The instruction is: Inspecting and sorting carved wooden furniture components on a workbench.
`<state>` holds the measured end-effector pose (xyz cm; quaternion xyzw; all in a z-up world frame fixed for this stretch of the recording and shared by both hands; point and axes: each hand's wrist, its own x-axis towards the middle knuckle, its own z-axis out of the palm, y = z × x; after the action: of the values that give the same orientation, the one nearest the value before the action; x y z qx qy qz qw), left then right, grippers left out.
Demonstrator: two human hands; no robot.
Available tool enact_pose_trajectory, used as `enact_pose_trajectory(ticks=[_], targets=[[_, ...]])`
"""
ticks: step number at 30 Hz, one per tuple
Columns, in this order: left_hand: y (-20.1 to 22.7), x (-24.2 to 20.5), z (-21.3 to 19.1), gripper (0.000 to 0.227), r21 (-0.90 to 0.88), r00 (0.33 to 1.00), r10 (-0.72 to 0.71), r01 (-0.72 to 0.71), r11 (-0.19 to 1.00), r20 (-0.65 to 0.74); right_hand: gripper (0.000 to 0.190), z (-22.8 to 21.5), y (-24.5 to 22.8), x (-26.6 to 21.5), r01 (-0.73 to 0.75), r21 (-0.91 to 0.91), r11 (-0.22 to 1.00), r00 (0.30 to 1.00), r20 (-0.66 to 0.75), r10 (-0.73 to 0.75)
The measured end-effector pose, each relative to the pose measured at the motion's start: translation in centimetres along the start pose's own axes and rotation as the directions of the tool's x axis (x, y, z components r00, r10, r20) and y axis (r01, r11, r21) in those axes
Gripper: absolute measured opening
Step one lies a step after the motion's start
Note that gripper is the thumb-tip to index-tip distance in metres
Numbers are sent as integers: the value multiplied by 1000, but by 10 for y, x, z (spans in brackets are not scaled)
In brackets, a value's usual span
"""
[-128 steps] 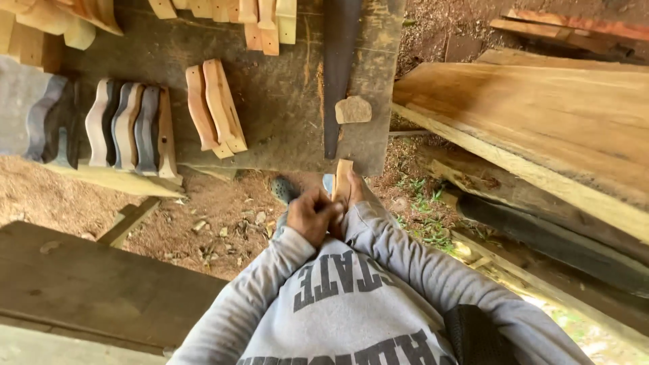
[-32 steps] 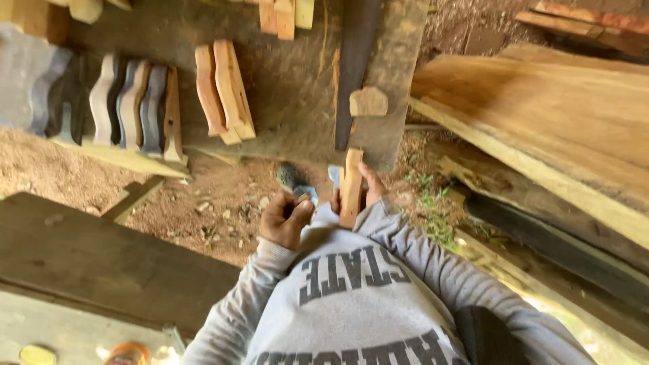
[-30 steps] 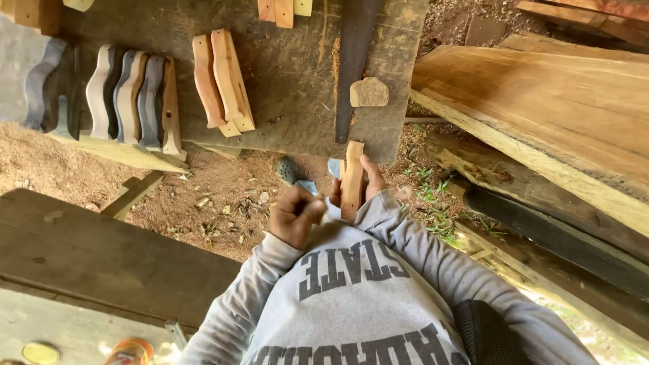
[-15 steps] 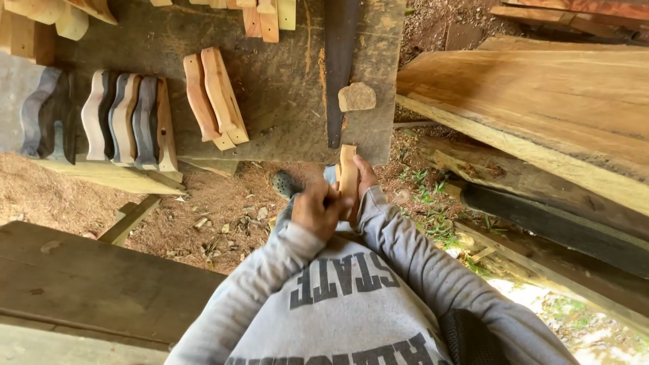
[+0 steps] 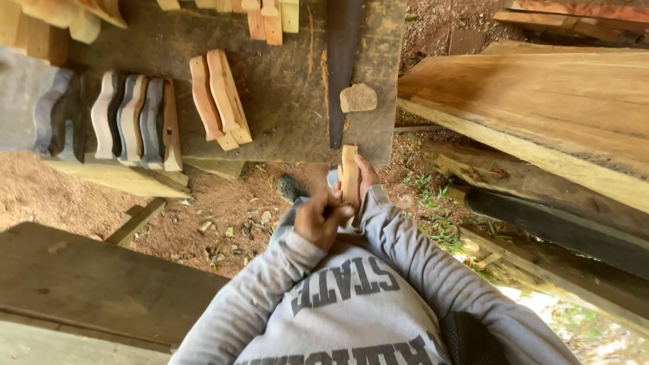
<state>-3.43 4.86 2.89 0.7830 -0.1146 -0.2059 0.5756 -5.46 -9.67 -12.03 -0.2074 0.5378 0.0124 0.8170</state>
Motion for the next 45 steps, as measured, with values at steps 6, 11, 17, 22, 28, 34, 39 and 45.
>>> enact_pose_trajectory(ticks=[6, 11, 17, 22, 28, 34, 39, 45], targets=[[-37, -11, 17, 20, -394, 990, 54, -102, 913, -131, 48, 6, -2, -22, -86, -39, 996, 990, -112, 81], [-12, 9, 13, 28, -75, 983, -173, 168, 983, -64, 45, 25, -3, -50, -171, 153, 973, 982, -51, 180], [27, 13, -22, 21, -118, 978, -193, 182, 976, -85, 59, -11, -7, -55, -414, 255, 874, 882, 350, 316], [28, -5, 6, 24, -9, 998, 49, -49, 999, 25, 49, -33, 11, -27, -276, 210, 938, 945, 236, 225], [-23, 43, 34, 29, 340, 964, 249, -265, 902, 91, 44, -44, 22, -20, -270, 313, 911, 951, 236, 201], [-63, 25, 36, 22, 323, 926, 309, -366, 873, 217, 40, -49, 28, -18, -257, 429, 866, 956, 243, 164], [-13, 47, 39, 31, 450, 898, 359, -439, 778, 255, 38, -63, 37, -28, -252, 498, 830, 961, 232, 152], [-40, 28, 36, 21, 489, 870, 344, -485, 725, 353, 35, -94, 43, -51, -253, 588, 768, 962, 235, 138]])
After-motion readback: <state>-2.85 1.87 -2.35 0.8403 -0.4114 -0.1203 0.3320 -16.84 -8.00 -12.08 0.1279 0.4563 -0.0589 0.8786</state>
